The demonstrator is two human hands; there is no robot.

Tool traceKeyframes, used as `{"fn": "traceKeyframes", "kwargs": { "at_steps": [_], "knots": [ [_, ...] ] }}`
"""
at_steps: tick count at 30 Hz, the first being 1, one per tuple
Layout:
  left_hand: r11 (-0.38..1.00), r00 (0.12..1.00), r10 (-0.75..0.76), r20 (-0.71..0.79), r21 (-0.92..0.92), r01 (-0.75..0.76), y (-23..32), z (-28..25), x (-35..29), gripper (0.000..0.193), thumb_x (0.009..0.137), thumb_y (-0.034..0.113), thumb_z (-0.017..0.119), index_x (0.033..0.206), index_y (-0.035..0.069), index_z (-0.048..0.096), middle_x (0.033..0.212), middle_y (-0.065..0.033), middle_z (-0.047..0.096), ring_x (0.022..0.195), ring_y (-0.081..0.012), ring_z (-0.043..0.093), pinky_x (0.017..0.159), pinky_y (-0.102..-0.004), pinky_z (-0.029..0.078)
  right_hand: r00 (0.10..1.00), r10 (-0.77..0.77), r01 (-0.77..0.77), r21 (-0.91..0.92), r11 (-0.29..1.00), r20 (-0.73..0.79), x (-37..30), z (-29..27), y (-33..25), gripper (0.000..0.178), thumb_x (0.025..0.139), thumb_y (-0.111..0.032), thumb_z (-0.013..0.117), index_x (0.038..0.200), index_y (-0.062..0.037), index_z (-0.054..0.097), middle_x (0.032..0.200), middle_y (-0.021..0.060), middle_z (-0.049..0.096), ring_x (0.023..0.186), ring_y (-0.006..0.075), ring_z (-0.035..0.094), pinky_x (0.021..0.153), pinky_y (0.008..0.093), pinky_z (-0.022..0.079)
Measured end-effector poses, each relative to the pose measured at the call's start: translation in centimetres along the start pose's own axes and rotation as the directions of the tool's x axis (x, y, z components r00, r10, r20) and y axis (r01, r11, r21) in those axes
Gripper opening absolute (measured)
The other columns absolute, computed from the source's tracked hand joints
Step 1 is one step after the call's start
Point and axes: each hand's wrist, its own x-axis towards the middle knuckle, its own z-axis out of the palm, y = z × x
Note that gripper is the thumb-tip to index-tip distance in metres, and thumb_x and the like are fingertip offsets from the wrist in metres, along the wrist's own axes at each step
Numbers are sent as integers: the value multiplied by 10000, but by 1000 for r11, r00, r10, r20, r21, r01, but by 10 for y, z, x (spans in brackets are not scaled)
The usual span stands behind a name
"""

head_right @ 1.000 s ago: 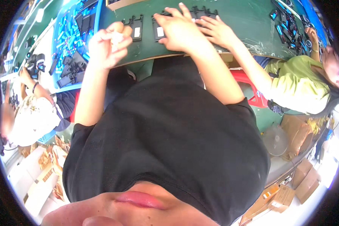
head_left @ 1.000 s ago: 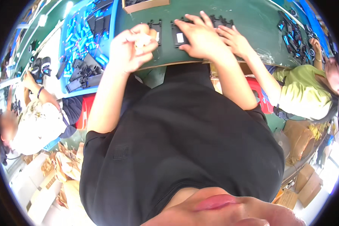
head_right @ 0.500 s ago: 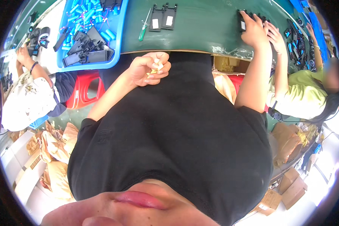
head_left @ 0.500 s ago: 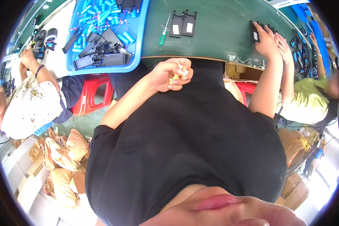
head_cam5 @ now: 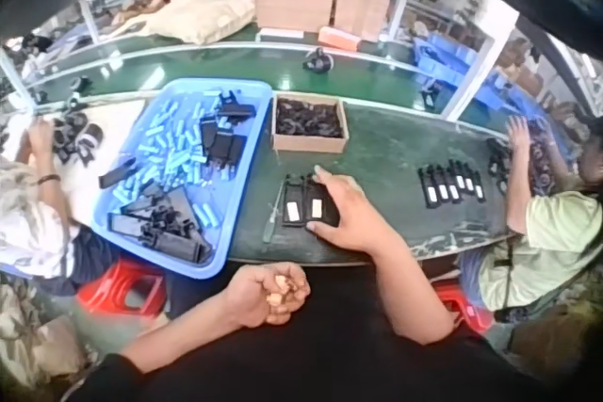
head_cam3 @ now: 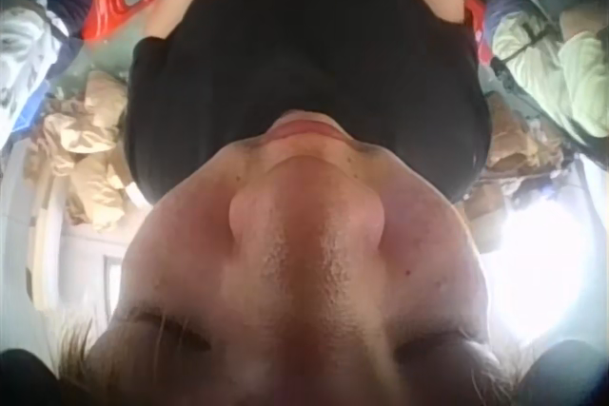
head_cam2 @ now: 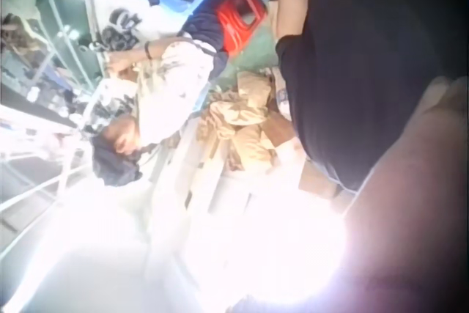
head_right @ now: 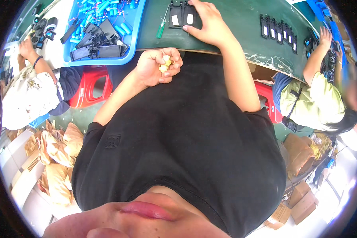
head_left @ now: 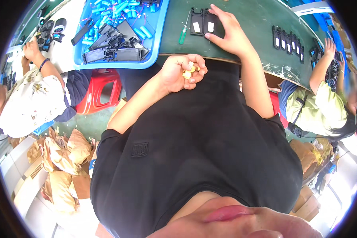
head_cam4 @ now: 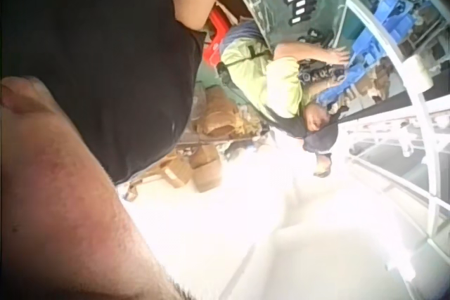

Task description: Assembling and labeling plastic toy gun components at a factory workbench.

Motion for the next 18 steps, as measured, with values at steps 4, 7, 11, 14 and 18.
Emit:
{"fn": "traceKeyframes", "kwargs": {
  "at_steps": [4, 7, 11, 14, 18],
  "knots": [
    [996, 996, 64, -62, -65, -68, -1, 6, 2, 99, 824, 191, 575, 826, 92, 579, 791, -55, 528, 591, -149, 449, 449, -283, 335, 1000, -5, 4, 48, 999, 25, -9, -7, 8, 897, 823, -156, 857, 1599, -80, 413, 1507, 100, 606, 1428, 322, 501, 1210, 449, 400],
    [943, 955, 277, -108, 220, -248, 4, 17, 8, 256, 1010, 250, 606, 798, 114, 558, 669, 22, 420, 553, -86, 384, 439, -250, 270, 997, -71, 72, 93, 993, -8, -13, -7, 11, 858, 824, -141, 855, 1576, -75, 449, 1504, 90, 611, 1426, 320, 510, 1204, 450, 409],
    [-1, 625, 747, 227, 940, -340, 23, 37, 38, 236, 1109, 240, 568, 1035, 44, 676, 644, 35, 472, 555, -78, 425, 490, -268, 347, 995, -96, 98, 51, 994, -42, -10, -2, 12, 828, 794, -156, 878, 1524, -45, 503, 1499, 103, 610, 1410, 336, 526, 1186, 448, 430],
    [-512, 619, 666, 416, 858, -25, 53, 53, 57, 183, 1028, 148, 594, 1177, 75, 670, 839, -174, 722, 771, -354, 719, 676, -455, 553, 986, -140, 147, 75, 986, -89, -15, 3, 24, 817, 791, -163, 880, 1513, -51, 512, 1518, 103, 591, 1414, 337, 521, 1187, 442, 430],
    [-799, 874, 369, 316, 589, 125, 80, 48, 77, 197, 995, 196, 627, 1139, 67, 666, 929, -170, 733, 839, -358, 721, 702, -470, 575, 991, -122, 127, 71, 989, -63, -16, -2, 22, 807, 792, -165, 877, 1510, -65, 522, 1509, 104, 596, 1421, 333, 516, 1189, 439, 430]
  ]
}}
